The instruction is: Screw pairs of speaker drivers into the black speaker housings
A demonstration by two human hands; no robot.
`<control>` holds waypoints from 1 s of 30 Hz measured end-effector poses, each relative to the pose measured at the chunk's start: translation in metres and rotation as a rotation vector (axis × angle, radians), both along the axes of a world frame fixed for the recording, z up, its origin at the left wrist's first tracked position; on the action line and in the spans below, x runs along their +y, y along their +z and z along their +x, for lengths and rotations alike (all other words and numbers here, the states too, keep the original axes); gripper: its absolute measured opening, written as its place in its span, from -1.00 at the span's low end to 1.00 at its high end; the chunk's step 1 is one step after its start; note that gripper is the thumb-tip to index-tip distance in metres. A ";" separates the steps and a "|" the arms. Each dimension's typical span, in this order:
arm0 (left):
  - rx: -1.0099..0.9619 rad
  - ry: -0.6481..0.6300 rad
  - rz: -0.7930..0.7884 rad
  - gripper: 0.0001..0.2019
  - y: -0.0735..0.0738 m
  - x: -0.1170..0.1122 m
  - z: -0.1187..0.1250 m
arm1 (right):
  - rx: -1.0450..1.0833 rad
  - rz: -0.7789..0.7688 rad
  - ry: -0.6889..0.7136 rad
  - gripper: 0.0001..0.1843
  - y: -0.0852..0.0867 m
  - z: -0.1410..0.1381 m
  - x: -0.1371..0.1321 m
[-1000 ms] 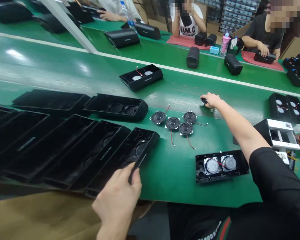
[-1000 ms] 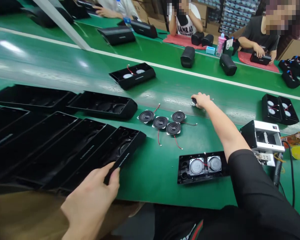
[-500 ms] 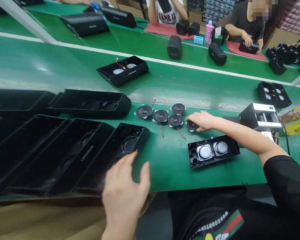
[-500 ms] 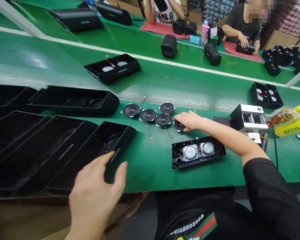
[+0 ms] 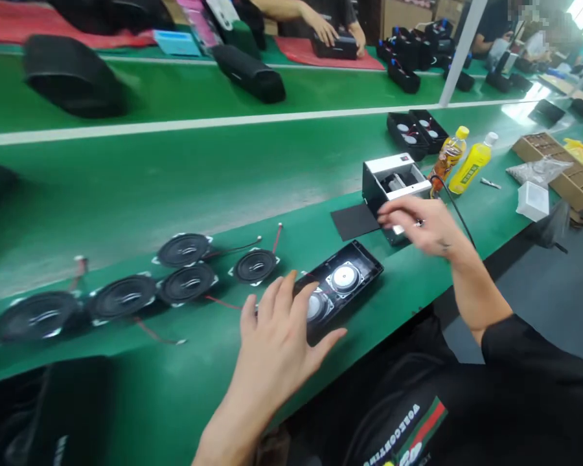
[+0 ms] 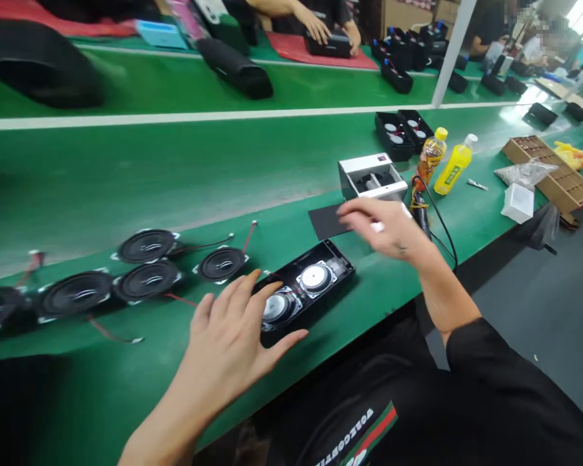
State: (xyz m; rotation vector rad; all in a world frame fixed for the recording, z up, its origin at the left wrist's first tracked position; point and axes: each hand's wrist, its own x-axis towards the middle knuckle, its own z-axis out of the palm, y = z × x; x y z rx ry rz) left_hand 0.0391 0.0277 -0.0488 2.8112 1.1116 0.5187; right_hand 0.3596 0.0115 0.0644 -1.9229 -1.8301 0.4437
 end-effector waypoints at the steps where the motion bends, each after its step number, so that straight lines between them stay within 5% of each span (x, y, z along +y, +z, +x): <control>1: 0.004 -0.003 -0.004 -0.33 -0.003 0.003 0.004 | -0.040 -0.015 -0.161 -0.56 -0.004 0.026 -0.019; 4: -0.020 0.012 -0.010 -0.29 -0.010 0.010 0.015 | -0.166 -0.147 -0.504 -0.67 -0.033 0.088 -0.046; 7: -0.061 0.039 -0.024 -0.35 -0.012 0.014 0.018 | -0.229 -0.238 -0.656 -0.60 -0.071 0.117 -0.034; 11: -0.071 -0.029 0.017 -0.47 -0.002 0.010 0.015 | -0.154 -0.252 -0.766 -0.56 -0.107 0.128 -0.005; 17: -0.052 -0.192 0.000 -0.63 0.013 0.002 0.022 | 0.284 0.005 -0.767 -0.50 -0.124 0.155 -0.005; 22: -0.046 -0.234 -0.064 -0.71 0.008 0.007 0.027 | 0.774 0.337 -0.641 -0.30 -0.105 0.167 -0.039; 28: 0.011 -0.201 -0.093 -0.57 0.022 0.000 0.030 | 1.225 0.435 -0.221 -0.27 -0.035 0.136 -0.039; 30: -0.003 -0.228 -0.072 -0.50 0.025 -0.003 0.035 | 1.304 0.621 -0.130 -0.32 -0.011 0.107 -0.023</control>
